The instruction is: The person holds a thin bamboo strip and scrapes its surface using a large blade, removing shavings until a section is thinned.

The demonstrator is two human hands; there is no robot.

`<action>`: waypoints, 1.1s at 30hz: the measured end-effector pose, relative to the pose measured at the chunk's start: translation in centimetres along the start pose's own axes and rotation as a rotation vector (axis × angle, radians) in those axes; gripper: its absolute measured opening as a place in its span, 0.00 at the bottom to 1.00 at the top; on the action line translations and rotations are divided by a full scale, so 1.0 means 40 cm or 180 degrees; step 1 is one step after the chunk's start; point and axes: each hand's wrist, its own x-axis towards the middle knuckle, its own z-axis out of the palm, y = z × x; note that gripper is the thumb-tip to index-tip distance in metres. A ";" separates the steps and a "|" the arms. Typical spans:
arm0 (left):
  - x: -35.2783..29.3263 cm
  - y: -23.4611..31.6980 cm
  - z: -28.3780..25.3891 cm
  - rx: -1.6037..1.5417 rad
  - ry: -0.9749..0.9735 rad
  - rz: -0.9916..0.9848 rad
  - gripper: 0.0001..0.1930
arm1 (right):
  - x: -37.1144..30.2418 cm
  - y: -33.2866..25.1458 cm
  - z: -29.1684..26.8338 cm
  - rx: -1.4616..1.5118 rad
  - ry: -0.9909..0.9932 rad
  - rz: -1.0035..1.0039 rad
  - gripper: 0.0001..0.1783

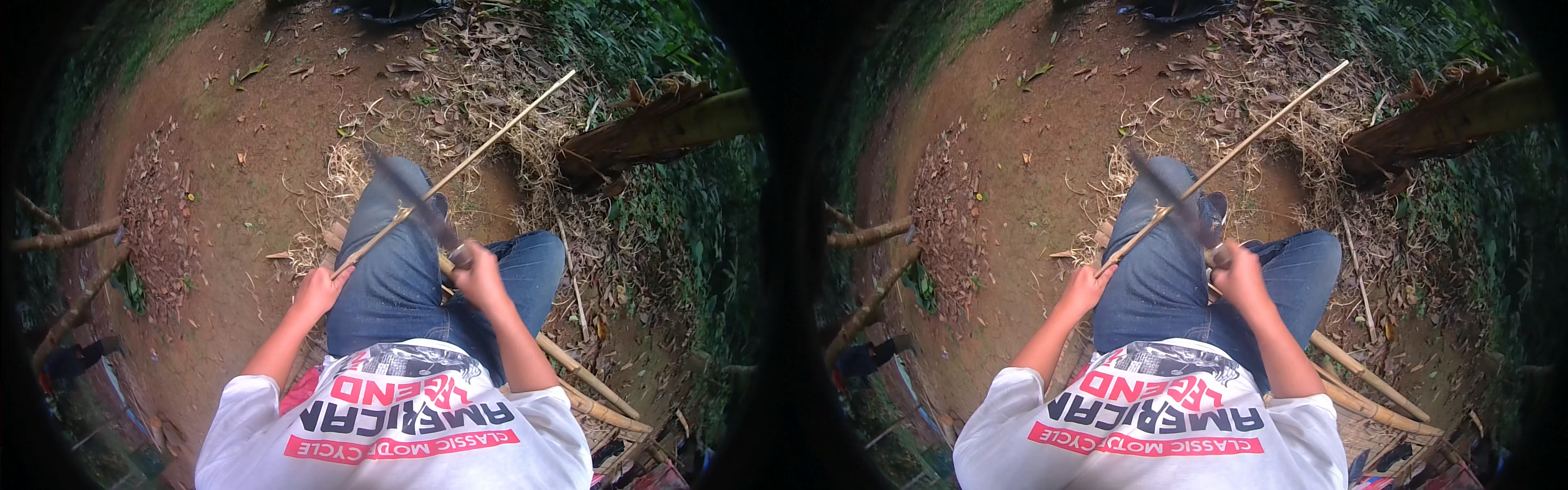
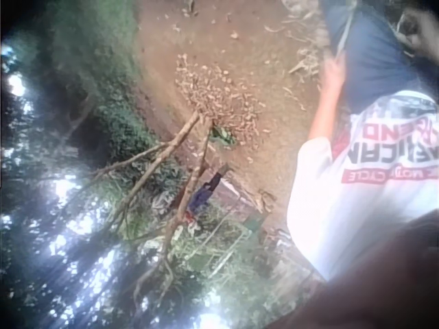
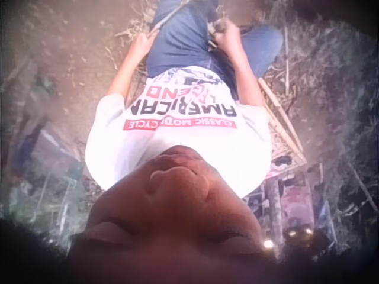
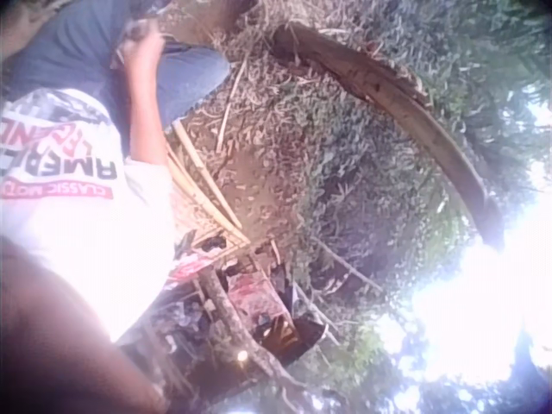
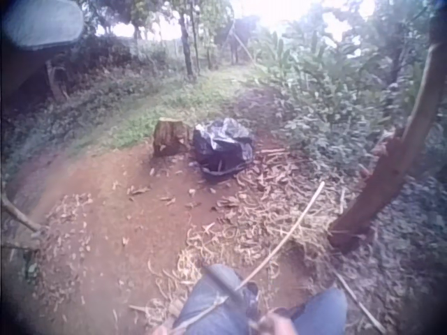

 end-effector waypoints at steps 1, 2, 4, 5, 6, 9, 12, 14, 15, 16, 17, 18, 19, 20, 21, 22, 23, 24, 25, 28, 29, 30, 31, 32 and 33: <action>0.001 0.002 -0.003 0.0056 -0.0007 0.0044 0.31 | -0.018 0.022 0.026 -0.0041 -0.0261 -0.0184 0.20; 0.001 -0.006 0.002 -0.0005 0.0012 0.0067 0.31 | -0.027 0.004 0.028 -0.0119 -0.0667 -0.0332 0.22; 0.004 -0.024 0.015 -0.0125 0.0047 0.0117 0.32 | -0.030 -0.011 0.027 -0.0272 -0.1190 -0.0561 0.23; 0.003 -0.027 0.017 -0.0137 0.0039 0.0076 0.32 | -0.022 -0.038 0.016 -0.0129 -0.1227 -0.0061 0.22; 0.000 -0.027 0.018 -0.0145 0.0004 0.0030 0.32 | -0.017 -0.091 -0.010 0.0017 -0.1262 0.0468 0.22; -0.006 -0.012 0.010 -0.0062 -0.0096 -0.0099 0.33 | -0.007 -0.047 -0.010 0.0516 -0.0325 0.0307 0.18; -0.007 0.023 -0.015 -0.0075 -0.0125 -0.0054 0.33 | 0.032 -0.022 -0.025 0.0371 0.0505 0.0281 0.15; -0.008 0.029 -0.018 -0.0083 -0.0102 0.0005 0.32 | 0.030 -0.030 -0.017 0.0229 0.0591 0.0313 0.15; -0.008 0.027 -0.015 -0.0067 -0.0075 0.0023 0.32 | 0.028 -0.038 -0.011 0.0164 0.0629 0.0331 0.15; -0.009 0.026 -0.013 -0.0052 -0.0047 0.0038 0.32 | 0.016 -0.031 0.000 0.0143 0.0608 0.0189 0.15; -0.012 0.022 -0.011 -0.0017 -0.0007 0.0085 0.31 | 0.001 -0.042 0.009 0.0125 0.0478 0.0154 0.15; -0.015 0.019 -0.009 0.0016 0.0033 0.0131 0.30 | -0.011 -0.031 0.018 0.0027 0.0285 0.0121 0.15; -0.019 0.015 -0.006 0.0049 0.0074 0.0175 0.29 | -0.021 -0.021 0.027 -0.0071 0.0090 0.0088 0.15; -0.024 0.006 -0.003 -0.0012 0.0143 0.0237 0.29 | -0.026 -0.022 0.032 0.0124 0.0083 0.0044 0.14; -0.029 -0.002 0.004 -0.0072 0.0213 0.0299 0.28 | -0.021 -0.022 0.024 0.0111 0.0090 0.0029 0.14; -0.035 -0.007 0.008 -0.0131 0.0283 0.0361 0.28 | -0.011 -0.019 0.004 0.0098 0.0098 0.0014 0.13; -0.039 -0.007 0.006 -0.0085 0.0197 0.0338 0.27 | -0.001 -0.010 -0.016 0.0095 0.0113 0.0013 0.13; -0.039 -0.003 0.000 -0.0046 0.0109 0.0325 0.25 | 0.017 -0.002 -0.032 0.0211 0.0163 0.0197 0.12; -0.039 0.000 -0.007 -0.0008 0.0019 0.0314 0.24 | 0.033 -0.002 -0.042 0.0308 0.0317 0.0286 0.11; -0.026 0.030 -0.016 0.0074 -0.0132 0.0279 0.23 | 0.040 0.033 -0.005 0.0367 0.0539 0.0192 0.13; -0.025 0.028 -0.014 0.0024 -0.0079 0.0304 0.23 | 0.024 0.032 0.020 0.0158 0.0466 -0.0044 0.14; -0.024 0.026 -0.014 -0.0013 -0.0059 0.0337 0.23 | -0.002 0.006 0.029 0.0028 0.0136 -0.0087 0.15; -0.023 0.025 -0.015 -0.0048 -0.0040 0.0373 0.23 | -0.014 0.021 0.055 -0.0331 -0.0002 -0.0101 0.17; -0.024 0.018 -0.014 -0.0097 -0.0056 0.0367 0.24 | -0.016 0.011 0.052 -0.0121 -0.0116 -0.0034 0.17; -0.025 0.011 -0.013 -0.0144 -0.0072 0.0362 0.25 | -0.016 -0.005 0.042 0.0090 -0.0228 0.0034 0.17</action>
